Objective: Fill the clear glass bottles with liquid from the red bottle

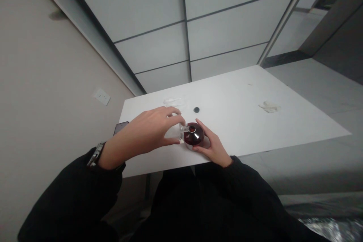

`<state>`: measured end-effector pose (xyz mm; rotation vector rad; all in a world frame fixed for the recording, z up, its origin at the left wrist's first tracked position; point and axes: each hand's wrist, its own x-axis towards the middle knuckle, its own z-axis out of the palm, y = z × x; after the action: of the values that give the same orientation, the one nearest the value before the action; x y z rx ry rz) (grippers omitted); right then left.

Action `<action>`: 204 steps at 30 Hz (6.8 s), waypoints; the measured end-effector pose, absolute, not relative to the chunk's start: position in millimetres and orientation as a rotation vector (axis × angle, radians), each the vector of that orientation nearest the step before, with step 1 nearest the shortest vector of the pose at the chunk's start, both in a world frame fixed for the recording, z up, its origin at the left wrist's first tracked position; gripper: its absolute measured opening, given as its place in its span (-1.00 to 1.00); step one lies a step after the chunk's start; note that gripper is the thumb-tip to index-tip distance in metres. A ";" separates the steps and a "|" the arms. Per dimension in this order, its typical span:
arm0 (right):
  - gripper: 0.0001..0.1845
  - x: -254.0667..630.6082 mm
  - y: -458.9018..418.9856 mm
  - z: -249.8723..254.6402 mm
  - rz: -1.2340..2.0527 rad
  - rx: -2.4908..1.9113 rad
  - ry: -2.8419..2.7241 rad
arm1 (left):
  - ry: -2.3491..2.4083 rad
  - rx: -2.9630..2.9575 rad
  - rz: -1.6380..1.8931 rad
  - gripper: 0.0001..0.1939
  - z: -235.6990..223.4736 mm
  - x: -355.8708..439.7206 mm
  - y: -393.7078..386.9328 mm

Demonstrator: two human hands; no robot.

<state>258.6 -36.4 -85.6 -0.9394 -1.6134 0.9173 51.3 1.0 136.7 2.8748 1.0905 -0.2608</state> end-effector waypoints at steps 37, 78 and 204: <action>0.02 259.4 -38.1 -81.5 0.953 -0.963 -1.610 | 1.072 2.958 -0.471 -0.62 152.2 65.4 2.2; 0.03 260.2 -36.8 -87.6 0.882 -0.916 -1.641 | 0.984 3.057 -0.693 -0.62 170.0 83.3 2.1; -0.16 305.7 3.8 -85.2 0.566 -1.177 -1.400 | 1.377 2.438 0.631 0.08 -9.6 -24.1 36.7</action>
<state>305.7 3.8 -85.2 -1.1772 -1.4004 0.5662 -24.1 36.7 -9.6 2.4380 1.3768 0.6309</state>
